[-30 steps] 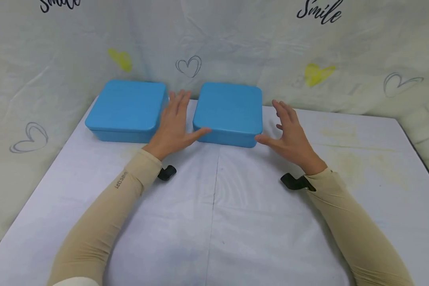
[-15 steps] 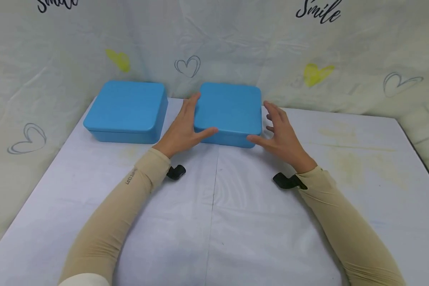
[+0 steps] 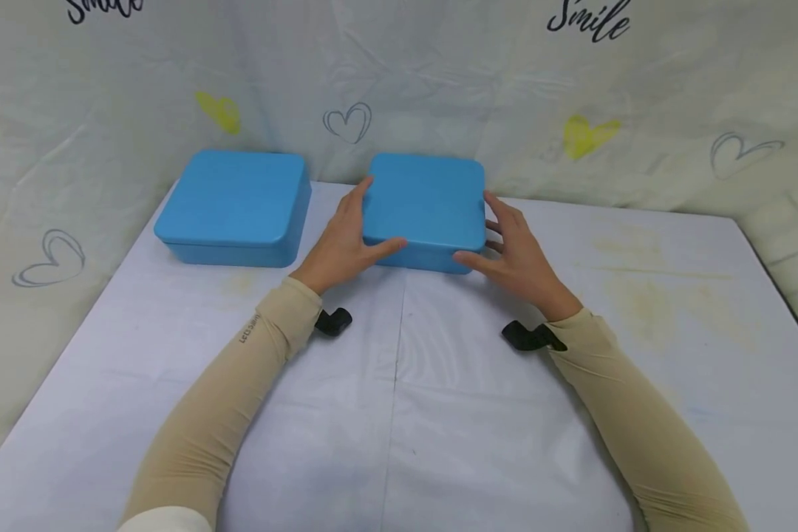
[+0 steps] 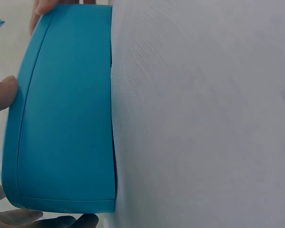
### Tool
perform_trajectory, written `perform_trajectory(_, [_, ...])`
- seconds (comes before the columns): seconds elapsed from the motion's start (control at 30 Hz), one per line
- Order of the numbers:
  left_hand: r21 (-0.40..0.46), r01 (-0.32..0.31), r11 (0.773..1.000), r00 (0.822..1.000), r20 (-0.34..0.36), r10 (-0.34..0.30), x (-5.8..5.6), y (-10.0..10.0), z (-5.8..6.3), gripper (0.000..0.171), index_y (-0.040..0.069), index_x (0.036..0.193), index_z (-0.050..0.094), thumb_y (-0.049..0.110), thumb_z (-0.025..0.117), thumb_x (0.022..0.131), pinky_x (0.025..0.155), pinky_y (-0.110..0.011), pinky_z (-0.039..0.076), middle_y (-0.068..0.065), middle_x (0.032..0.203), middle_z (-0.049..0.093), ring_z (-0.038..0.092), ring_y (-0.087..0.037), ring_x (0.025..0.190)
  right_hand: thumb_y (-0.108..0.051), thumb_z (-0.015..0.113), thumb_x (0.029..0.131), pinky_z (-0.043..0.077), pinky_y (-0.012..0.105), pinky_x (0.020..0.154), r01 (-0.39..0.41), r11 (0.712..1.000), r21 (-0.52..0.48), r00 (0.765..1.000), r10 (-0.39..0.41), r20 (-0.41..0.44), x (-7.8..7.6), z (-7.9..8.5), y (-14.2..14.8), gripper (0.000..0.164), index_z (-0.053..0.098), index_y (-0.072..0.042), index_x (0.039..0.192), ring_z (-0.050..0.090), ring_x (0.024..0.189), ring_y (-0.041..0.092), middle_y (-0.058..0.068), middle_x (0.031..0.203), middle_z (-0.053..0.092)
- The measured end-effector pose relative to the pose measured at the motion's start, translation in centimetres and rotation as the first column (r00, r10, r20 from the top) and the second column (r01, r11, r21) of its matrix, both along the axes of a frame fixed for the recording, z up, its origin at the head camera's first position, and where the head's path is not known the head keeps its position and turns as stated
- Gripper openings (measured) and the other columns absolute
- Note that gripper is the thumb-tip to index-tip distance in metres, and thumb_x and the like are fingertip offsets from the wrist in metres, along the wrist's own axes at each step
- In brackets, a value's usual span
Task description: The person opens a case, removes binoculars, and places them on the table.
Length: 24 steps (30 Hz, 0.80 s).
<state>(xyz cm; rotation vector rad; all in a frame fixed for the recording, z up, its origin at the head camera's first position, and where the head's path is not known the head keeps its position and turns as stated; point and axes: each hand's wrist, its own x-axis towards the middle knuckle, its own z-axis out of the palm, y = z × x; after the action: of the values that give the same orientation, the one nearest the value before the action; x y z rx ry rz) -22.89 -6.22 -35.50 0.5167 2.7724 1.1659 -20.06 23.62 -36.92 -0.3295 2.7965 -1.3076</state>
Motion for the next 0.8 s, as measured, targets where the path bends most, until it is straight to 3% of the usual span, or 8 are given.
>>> perform_trajectory(0.2, [0.01, -0.025, 1.0, 0.998, 0.06, 0.024, -0.3, -0.3, 0.1, 0.115, 0.025, 0.167, 0.002, 0.061, 0.075, 0.087, 0.129, -0.052, 0.03, -0.004, 0.176, 0.013, 0.024, -0.029, 0.161, -0.038, 0.078, 0.093, 0.041, 0.059, 0.12, -0.001, 1.0, 0.013, 1.0, 0.001, 0.026, 0.0, 0.0, -0.3, 0.104, 0.005, -0.03, 0.167, 0.035, 0.153, 0.047, 0.015, 0.172, 0.012])
perform_trajectory(0.43, [-0.015, -0.006, 1.0, 0.996, 0.094, 0.007, -0.8, -0.9, -0.2, 0.114, 0.017, 0.168, 0.009, 0.06, 0.076, 0.086, 0.129, -0.05, 0.032, -0.006, 0.174, 0.02, 0.029, -0.029, 0.159, -0.038, 0.076, 0.094, 0.041, 0.059, 0.12, -0.005, 1.0, 0.004, 0.999, 0.005, 0.032, -0.1, -0.1, -0.4, 0.103, 0.005, -0.026, 0.167, 0.035, 0.153, 0.047, 0.013, 0.174, 0.012])
perform_trajectory(0.8, [0.05, -0.008, 0.999, 0.992, 0.125, 0.001, -1.4, -1.8, -0.6, 0.113, 0.021, 0.167, 0.018, 0.057, 0.083, 0.082, 0.123, -0.047, 0.042, -0.004, 0.173, 0.027, 0.038, -0.03, 0.156, -0.044, 0.076, 0.093, 0.045, 0.053, 0.119, 0.004, 1.0, -0.02, 0.998, -0.002, 0.059, -0.1, -0.2, -0.3, 0.105, 0.005, -0.025, 0.167, 0.036, 0.155, 0.041, 0.006, 0.175, 0.015])
